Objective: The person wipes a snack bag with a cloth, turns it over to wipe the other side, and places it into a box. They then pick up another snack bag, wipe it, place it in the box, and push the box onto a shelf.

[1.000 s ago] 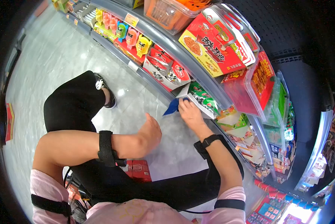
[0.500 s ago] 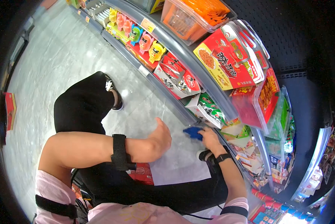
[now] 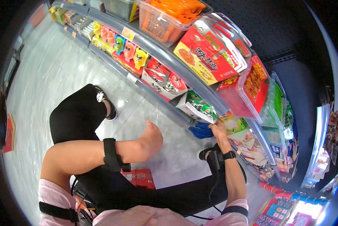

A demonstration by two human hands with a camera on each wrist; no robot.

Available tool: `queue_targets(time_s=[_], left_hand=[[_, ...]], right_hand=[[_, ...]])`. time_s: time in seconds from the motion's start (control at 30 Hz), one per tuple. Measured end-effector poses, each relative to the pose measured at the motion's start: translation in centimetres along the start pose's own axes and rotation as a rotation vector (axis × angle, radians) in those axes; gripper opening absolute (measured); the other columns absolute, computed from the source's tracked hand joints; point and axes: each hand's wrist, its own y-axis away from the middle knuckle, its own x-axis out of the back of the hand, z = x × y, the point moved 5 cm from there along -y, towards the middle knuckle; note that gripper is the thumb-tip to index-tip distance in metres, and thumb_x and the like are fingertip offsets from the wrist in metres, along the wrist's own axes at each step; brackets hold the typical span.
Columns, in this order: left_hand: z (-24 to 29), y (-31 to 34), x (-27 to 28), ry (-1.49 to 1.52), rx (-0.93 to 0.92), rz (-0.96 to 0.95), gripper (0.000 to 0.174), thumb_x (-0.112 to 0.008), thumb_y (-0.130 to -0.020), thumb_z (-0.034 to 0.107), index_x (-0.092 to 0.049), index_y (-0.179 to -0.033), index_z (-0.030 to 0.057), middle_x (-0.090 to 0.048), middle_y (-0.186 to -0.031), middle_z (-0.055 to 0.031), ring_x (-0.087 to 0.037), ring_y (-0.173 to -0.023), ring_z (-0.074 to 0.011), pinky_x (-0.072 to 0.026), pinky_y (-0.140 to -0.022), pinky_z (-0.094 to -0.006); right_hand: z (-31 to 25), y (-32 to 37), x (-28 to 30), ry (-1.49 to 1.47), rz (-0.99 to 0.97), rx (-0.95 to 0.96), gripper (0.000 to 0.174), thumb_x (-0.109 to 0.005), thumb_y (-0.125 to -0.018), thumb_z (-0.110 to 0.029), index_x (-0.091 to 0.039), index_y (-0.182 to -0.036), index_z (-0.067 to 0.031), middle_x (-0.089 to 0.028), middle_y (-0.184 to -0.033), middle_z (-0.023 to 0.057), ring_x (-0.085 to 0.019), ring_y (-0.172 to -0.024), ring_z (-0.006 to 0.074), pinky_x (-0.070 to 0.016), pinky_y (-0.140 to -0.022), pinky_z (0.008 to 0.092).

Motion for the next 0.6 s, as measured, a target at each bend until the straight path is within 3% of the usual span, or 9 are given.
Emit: queue_targets(time_s=[0.17, 0.23, 0.37, 0.5, 0.57, 0.6], left_hand=[[0.0, -0.2, -0.3, 0.075, 0.085, 0.108, 0.049, -0.055, -0.069, 0.020, -0.046, -0.109, -0.0078, -0.046, -0.111, -0.0241, -0.043, -0.103, -0.0372, -0.0295, -0.087, -0.0540], [0.1, -0.3, -0.2, 0.052, 0.079, 0.106, 0.049, -0.055, -0.069, 0.019, -0.045, -0.109, -0.0072, -0.047, -0.110, -0.0232, -0.044, -0.102, -0.0361, -0.0301, -0.086, -0.0535], [0.3, 0.1, 0.3, -0.085, 0.050, 0.109, 0.048, -0.054, -0.069, 0.016, -0.043, -0.111, -0.0048, -0.049, -0.107, -0.0205, -0.047, -0.097, -0.0329, -0.0333, -0.083, -0.0507], [-0.8, -0.5, 1.1, -0.050, 0.075, 0.071, 0.052, -0.055, -0.069, 0.015, -0.040, -0.115, -0.0023, -0.048, -0.107, -0.0193, -0.047, -0.099, -0.0312, -0.0348, -0.081, -0.0494], [-1.6, -0.7, 1.6, 0.058, 0.075, 0.183, 0.058, -0.058, -0.067, 0.018, -0.037, -0.118, 0.0000, -0.048, -0.109, -0.0173, -0.046, -0.101, -0.0293, -0.0348, -0.080, -0.0502], [-2.0, -0.7, 2.1, 0.119, 0.067, 0.298, 0.062, -0.059, -0.069, 0.022, -0.033, -0.121, 0.0004, -0.048, -0.110, -0.0157, -0.045, -0.102, -0.0300, -0.0344, -0.080, -0.0514]], right_hand=[[-0.3, 1.2, -0.7, -0.164, 0.003, -0.037, 0.014, -0.060, -0.061, -0.008, -0.051, -0.070, -0.0031, -0.046, -0.064, 0.0016, -0.044, -0.063, 0.0123, -0.0346, -0.056, 0.0259], [-0.9, 2.3, -1.5, -0.070, -0.031, -0.039, 0.030, -0.062, -0.057, -0.010, -0.056, -0.082, 0.0039, -0.058, -0.075, 0.0119, -0.054, -0.069, 0.0188, -0.0416, -0.063, 0.0291], [-0.2, 2.3, -1.4, -0.306, -0.113, -0.066, 0.034, -0.060, -0.059, -0.009, -0.053, -0.089, 0.0059, -0.057, -0.080, 0.0123, -0.052, -0.075, 0.0183, -0.0394, -0.064, 0.0273], [-2.5, 4.3, -0.4, -0.236, -0.144, -0.029, 0.040, -0.061, -0.060, -0.011, -0.052, -0.095, 0.0068, -0.056, -0.082, 0.0128, -0.052, -0.079, 0.0181, -0.0400, -0.070, 0.0270], [-1.5, 3.6, -1.1, -0.142, -0.251, 0.108, 0.047, -0.062, -0.061, -0.011, -0.050, -0.102, 0.0072, -0.056, -0.087, 0.0131, -0.051, -0.082, 0.0178, -0.0396, -0.073, 0.0268], [-0.9, 3.5, -1.4, 0.039, -0.383, 0.047, 0.053, -0.062, -0.062, -0.011, -0.047, -0.110, 0.0046, -0.055, -0.096, 0.0140, -0.051, -0.087, 0.0187, -0.0388, -0.077, 0.0274]])
